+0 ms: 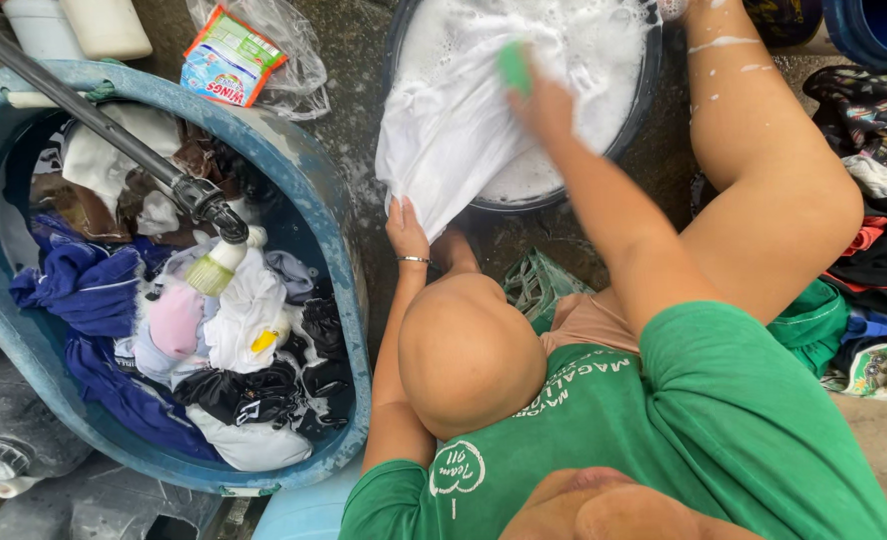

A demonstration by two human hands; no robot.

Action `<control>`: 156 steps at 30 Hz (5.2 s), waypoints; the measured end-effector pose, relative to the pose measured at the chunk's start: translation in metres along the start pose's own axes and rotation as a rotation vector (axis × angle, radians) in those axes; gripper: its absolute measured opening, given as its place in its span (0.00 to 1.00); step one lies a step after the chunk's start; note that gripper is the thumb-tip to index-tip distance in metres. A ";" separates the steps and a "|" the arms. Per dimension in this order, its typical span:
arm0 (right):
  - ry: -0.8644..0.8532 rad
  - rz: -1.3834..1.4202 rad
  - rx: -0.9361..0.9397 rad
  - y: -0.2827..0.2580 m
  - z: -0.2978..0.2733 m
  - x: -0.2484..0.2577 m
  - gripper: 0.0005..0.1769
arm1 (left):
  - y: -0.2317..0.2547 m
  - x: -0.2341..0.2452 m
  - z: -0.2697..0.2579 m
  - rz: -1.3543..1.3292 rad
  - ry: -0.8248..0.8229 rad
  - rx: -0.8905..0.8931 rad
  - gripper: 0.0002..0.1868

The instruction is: The person scrubs white cloth items with a brush in a bucket of soapy water, periodically wringing them out by hand and setting them aside while squatting on the ground.

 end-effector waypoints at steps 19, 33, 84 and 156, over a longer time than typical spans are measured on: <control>-0.069 1.394 -0.427 0.055 0.088 0.119 0.08 | 0.225 -0.027 0.019 -0.879 -0.576 0.550 0.36; -0.048 0.591 0.388 -0.160 -0.167 0.004 0.46 | -0.021 -0.004 0.006 -0.861 -0.141 0.585 0.26; -0.609 1.572 -0.176 -0.138 0.010 0.193 0.16 | 0.269 -0.049 -0.015 -0.634 -1.020 0.427 0.57; 0.127 1.795 -0.633 0.128 -0.025 0.102 0.10 | 0.101 -0.131 0.032 0.211 -0.400 -0.361 0.21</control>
Point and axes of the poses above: each hand's wrist, its own z-axis towards the middle knuckle, its own x-axis out of the back of the hand, y = z × x, the point moved 10 cm from there along z, towards the middle knuckle, and after that the axes turned 15 degrees about y, right-handed, at the moved point
